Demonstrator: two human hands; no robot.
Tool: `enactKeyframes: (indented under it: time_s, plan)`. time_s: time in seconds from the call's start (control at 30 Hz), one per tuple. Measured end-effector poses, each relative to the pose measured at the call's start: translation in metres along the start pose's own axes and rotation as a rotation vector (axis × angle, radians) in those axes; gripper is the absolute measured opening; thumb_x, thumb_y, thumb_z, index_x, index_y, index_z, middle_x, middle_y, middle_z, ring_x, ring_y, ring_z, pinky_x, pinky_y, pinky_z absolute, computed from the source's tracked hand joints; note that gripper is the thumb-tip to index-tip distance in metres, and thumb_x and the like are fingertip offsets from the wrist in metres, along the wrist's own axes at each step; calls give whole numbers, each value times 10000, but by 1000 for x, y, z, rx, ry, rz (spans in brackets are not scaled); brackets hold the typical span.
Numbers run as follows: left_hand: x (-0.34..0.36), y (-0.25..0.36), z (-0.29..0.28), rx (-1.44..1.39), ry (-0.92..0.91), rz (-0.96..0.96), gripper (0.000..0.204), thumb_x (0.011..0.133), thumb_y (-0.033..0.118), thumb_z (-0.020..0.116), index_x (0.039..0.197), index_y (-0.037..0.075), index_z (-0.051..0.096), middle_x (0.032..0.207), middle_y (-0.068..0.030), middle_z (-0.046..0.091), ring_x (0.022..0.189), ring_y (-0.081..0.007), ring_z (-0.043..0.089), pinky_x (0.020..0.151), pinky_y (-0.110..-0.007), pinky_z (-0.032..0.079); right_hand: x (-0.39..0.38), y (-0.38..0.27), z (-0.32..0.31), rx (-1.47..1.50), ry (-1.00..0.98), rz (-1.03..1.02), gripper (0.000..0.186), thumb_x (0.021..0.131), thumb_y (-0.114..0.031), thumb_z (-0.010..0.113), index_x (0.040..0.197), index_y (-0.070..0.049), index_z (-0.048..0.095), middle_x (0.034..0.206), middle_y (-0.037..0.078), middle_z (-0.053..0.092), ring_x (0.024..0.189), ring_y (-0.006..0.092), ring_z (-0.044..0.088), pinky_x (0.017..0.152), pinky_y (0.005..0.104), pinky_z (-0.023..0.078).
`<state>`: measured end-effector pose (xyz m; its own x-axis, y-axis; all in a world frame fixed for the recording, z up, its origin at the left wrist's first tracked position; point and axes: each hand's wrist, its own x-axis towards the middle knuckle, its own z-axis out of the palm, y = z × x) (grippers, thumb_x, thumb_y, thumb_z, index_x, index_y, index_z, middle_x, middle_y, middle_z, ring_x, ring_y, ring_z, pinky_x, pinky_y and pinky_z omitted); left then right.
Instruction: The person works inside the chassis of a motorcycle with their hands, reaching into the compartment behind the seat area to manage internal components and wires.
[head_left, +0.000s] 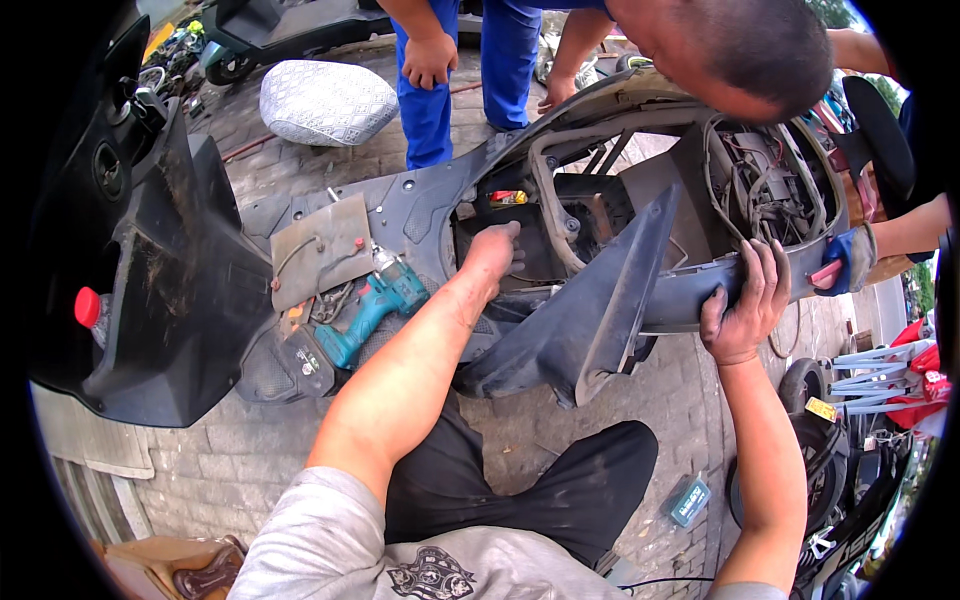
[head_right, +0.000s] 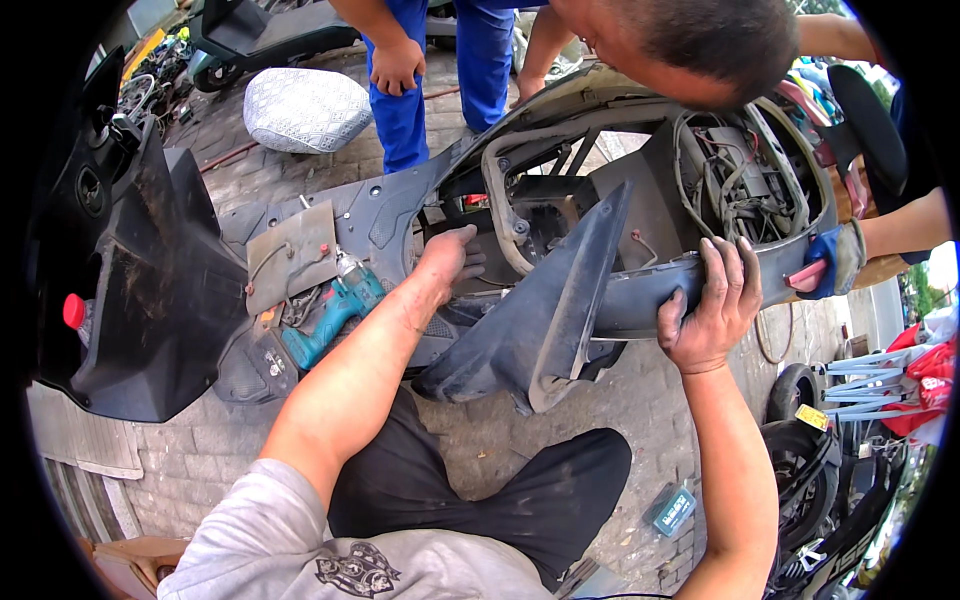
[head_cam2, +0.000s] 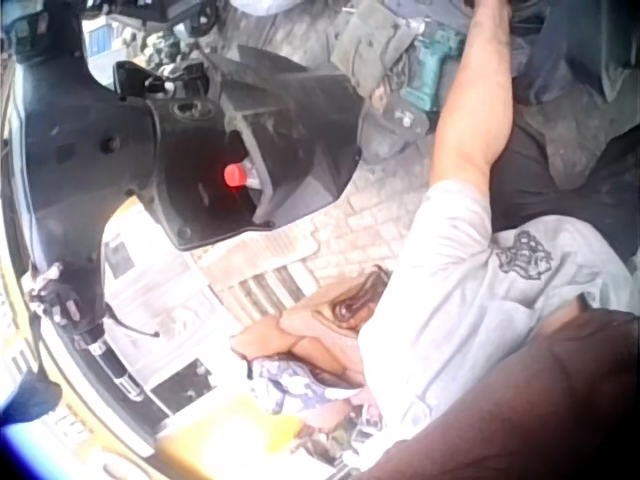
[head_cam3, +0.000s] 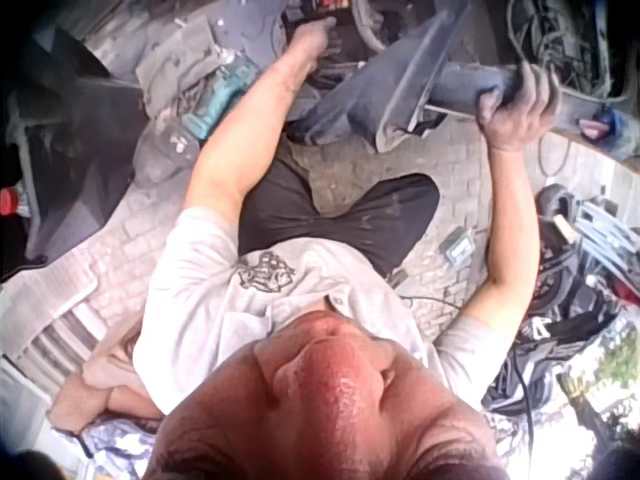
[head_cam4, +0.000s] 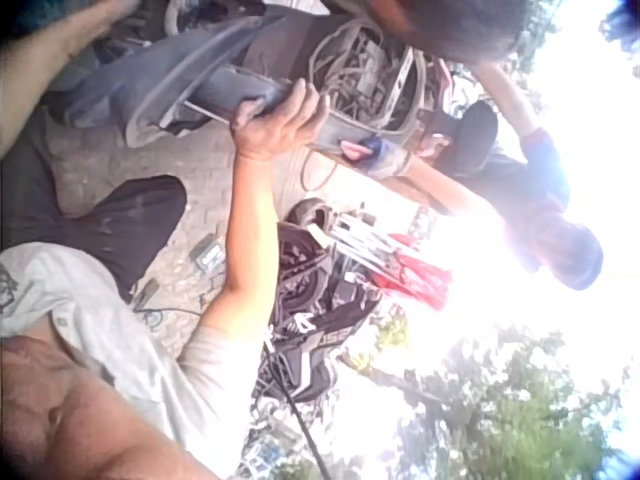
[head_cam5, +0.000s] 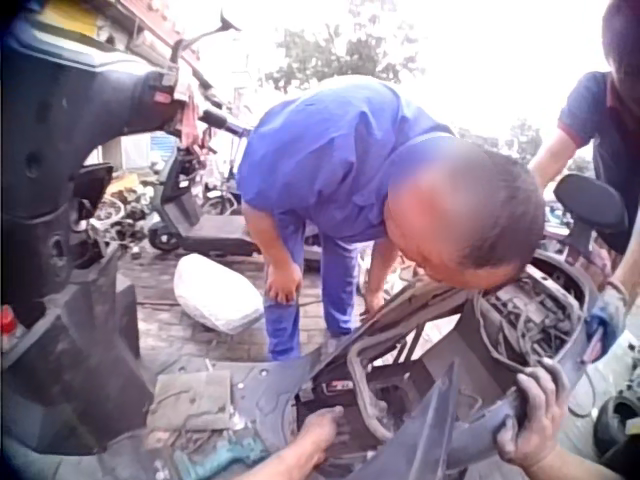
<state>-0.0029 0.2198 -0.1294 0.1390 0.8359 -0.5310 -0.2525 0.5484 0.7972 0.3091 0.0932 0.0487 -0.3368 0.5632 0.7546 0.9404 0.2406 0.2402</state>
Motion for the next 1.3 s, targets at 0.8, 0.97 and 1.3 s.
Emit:
enactKeyframes:
  time_s: [0.8,0.97,1.3]
  plan:
    - [-4,-13,13,760,-268,195,372,1009,244,583,1214,-22,743,1126,-132,783,1000,-214,725,926,-342,532,-3,4,1,1,-12,6,617,850,-294,571,1422,-63,588,1400,148,611,1397,429,486,1172,526,373]
    - [-9,-11,15,773,-249,197,388,1004,266,598,1217,-26,738,1127,-131,784,1013,-213,729,928,-344,532,-5,6,3,6,-8,4,620,851,-296,567,1425,-61,588,1407,151,608,1403,431,479,1180,533,365]
    - [-14,-4,14,888,-241,238,493,975,431,632,1203,12,758,1257,-224,726,1203,-365,667,1050,-412,492,1,2,0,-22,-42,-57,592,943,-301,503,1445,10,540,1414,212,589,1390,470,483,1200,558,353]
